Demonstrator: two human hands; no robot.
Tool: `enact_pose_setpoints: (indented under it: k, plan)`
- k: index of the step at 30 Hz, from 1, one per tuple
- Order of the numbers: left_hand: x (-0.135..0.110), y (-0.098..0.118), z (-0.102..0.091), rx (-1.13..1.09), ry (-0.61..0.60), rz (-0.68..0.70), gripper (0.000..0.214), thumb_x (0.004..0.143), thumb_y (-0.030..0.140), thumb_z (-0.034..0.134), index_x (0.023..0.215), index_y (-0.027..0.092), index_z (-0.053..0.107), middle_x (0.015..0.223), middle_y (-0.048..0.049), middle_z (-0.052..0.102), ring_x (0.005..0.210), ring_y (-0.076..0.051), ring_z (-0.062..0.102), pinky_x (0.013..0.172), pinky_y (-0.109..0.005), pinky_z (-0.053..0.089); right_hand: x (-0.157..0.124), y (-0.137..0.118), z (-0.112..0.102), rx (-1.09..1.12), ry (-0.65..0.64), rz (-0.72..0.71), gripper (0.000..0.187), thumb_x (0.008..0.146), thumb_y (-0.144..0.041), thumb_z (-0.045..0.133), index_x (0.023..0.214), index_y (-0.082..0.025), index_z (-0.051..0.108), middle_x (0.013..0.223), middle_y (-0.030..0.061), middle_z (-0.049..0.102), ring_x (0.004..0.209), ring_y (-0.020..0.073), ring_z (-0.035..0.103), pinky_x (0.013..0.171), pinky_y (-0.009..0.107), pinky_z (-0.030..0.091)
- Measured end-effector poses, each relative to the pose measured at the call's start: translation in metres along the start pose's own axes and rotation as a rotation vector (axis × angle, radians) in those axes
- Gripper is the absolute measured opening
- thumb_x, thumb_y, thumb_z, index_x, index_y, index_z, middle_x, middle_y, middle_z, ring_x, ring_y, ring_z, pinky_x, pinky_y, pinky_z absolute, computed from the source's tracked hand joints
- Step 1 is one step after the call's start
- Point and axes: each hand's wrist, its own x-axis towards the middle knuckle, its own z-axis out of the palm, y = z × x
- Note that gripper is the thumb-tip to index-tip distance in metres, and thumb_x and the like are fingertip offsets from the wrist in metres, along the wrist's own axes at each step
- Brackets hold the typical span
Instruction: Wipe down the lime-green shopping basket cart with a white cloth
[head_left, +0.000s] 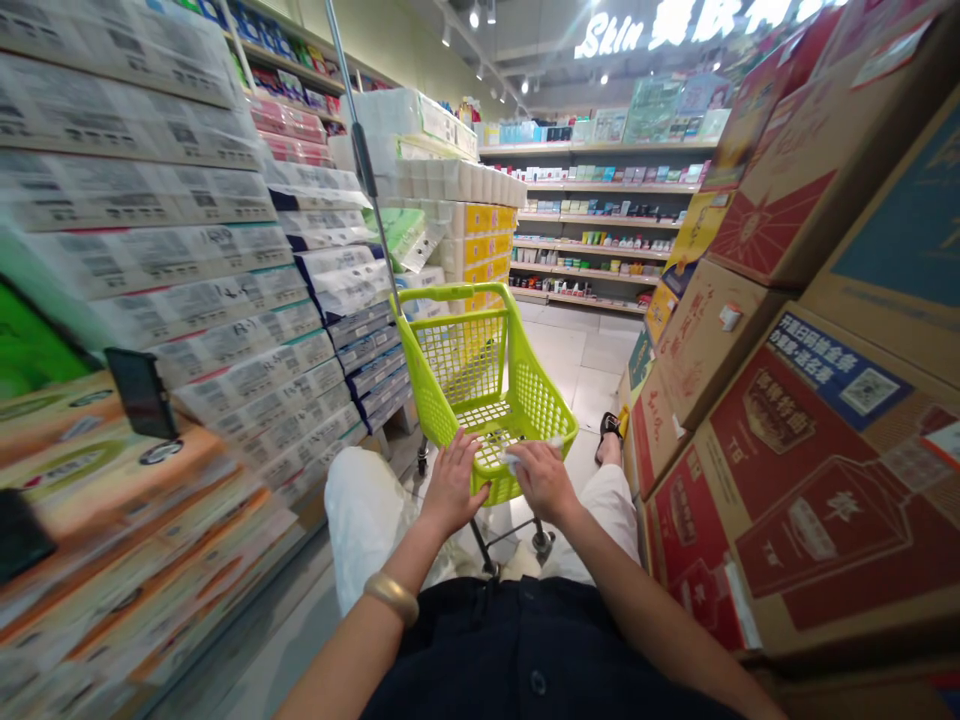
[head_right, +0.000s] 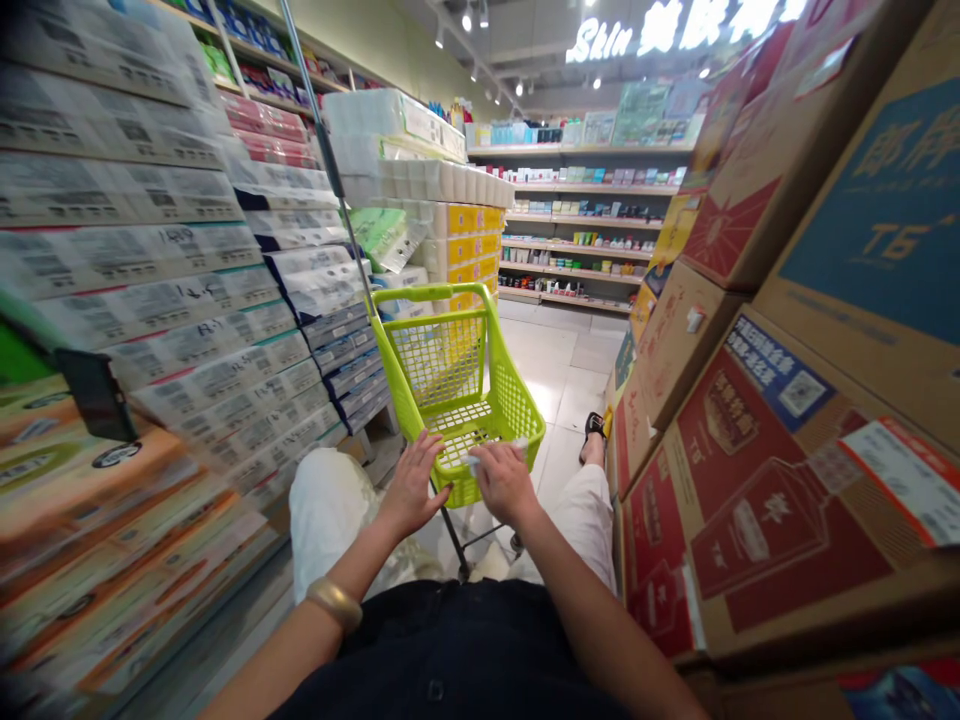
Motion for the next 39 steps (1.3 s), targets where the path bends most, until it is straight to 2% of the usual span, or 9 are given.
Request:
enact_pose_setpoints:
  k: [5, 9, 14, 17, 23, 27, 32, 35, 39]
  plan:
    - [0.001, 0.004, 0.0, -0.007, 0.014, 0.001, 0.06, 0.076, 0.021, 0.062, 0.133, 0.019, 0.042, 0.142, -0.0147, 0.047, 0.144, -0.035, 0.028, 0.114, -0.058, 0.031, 0.0, 0.04, -0.013, -0.085, 0.132, 0.224, 0.025, 0.091, -0.018, 0.044, 0.105, -0.02, 0.065, 0.099, 0.008, 0.065, 0.098, 0.0247, 0.054, 0.096, 0.04, 0.037]
    - [0.001, 0.005, 0.005, -0.037, 0.067, 0.026, 0.063, 0.074, 0.021, 0.062, 0.133, 0.017, 0.04, 0.141, -0.0152, 0.046, 0.145, -0.034, 0.025, 0.116, -0.056, 0.031, 0.001, 0.001, 0.004, -0.048, 0.12, 0.169, 0.024, 0.09, -0.018, 0.045, 0.104, -0.022, 0.065, 0.097, 0.0066, 0.065, 0.097, 0.0238, 0.053, 0.103, 0.043, 0.032]
    - [0.0, 0.0, 0.0, -0.021, 0.032, 0.03, 0.06, 0.075, 0.023, 0.06, 0.131, 0.017, 0.041, 0.143, -0.0162, 0.045, 0.145, -0.035, 0.026, 0.114, -0.057, 0.032, 0.006, -0.043, 0.018, 0.016, -0.076, -0.072, 0.03, 0.092, -0.019, 0.048, 0.118, -0.025, 0.061, 0.107, 0.0057, 0.065, 0.099, 0.0212, 0.055, 0.094, 0.036, 0.037]
    - [-0.002, -0.002, -0.006, 0.013, -0.012, -0.017, 0.059, 0.075, 0.022, 0.061, 0.13, 0.019, 0.042, 0.144, -0.0154, 0.045, 0.144, -0.036, 0.027, 0.113, -0.058, 0.032, 0.008, -0.02, 0.006, -0.012, -0.08, -0.022, 0.025, 0.092, -0.019, 0.048, 0.112, -0.024, 0.063, 0.102, 0.0054, 0.066, 0.094, 0.0208, 0.056, 0.088, 0.034, 0.039]
    - [-0.002, -0.001, -0.007, 0.001, 0.015, -0.011, 0.06, 0.072, 0.018, 0.062, 0.128, 0.019, 0.042, 0.143, -0.0143, 0.047, 0.145, -0.034, 0.027, 0.115, -0.057, 0.031, 0.006, 0.043, -0.016, -0.102, 0.089, 0.202, 0.024, 0.09, -0.017, 0.045, 0.104, -0.019, 0.065, 0.097, 0.008, 0.065, 0.096, 0.0241, 0.054, 0.091, 0.038, 0.039]
    - [-0.001, -0.001, -0.001, -0.026, 0.074, 0.008, 0.06, 0.071, 0.018, 0.062, 0.127, 0.018, 0.041, 0.142, -0.0152, 0.046, 0.145, -0.033, 0.025, 0.116, -0.055, 0.031, 0.004, 0.007, 0.001, -0.07, 0.135, 0.215, 0.023, 0.091, -0.017, 0.046, 0.104, -0.021, 0.065, 0.098, 0.007, 0.065, 0.097, 0.0241, 0.053, 0.098, 0.042, 0.035]
    - [-0.004, -0.008, -0.002, -0.027, 0.069, 0.032, 0.06, 0.075, 0.023, 0.062, 0.13, 0.019, 0.039, 0.142, -0.0163, 0.044, 0.145, -0.035, 0.026, 0.115, -0.056, 0.033, 0.006, -0.048, 0.017, 0.047, -0.046, -0.08, 0.03, 0.091, -0.018, 0.049, 0.118, -0.025, 0.06, 0.109, 0.0054, 0.065, 0.103, 0.0213, 0.055, 0.098, 0.037, 0.037]
    - [-0.006, -0.012, -0.007, -0.021, 0.073, 0.031, 0.061, 0.072, 0.022, 0.063, 0.129, 0.02, 0.041, 0.141, -0.0148, 0.046, 0.144, -0.035, 0.028, 0.114, -0.056, 0.034, 0.009, -0.03, 0.007, 0.028, -0.079, -0.049, 0.027, 0.091, -0.017, 0.05, 0.114, -0.024, 0.063, 0.103, 0.0051, 0.067, 0.095, 0.0205, 0.058, 0.088, 0.034, 0.041]
    - [-0.008, -0.013, -0.01, -0.032, 0.076, 0.029, 0.059, 0.071, 0.019, 0.063, 0.127, 0.02, 0.042, 0.142, -0.014, 0.046, 0.145, -0.034, 0.028, 0.115, -0.056, 0.034, 0.009, 0.019, -0.011, -0.045, 0.017, 0.128, 0.027, 0.089, -0.016, 0.047, 0.109, -0.022, 0.064, 0.097, 0.0058, 0.066, 0.094, 0.0221, 0.057, 0.089, 0.036, 0.04]
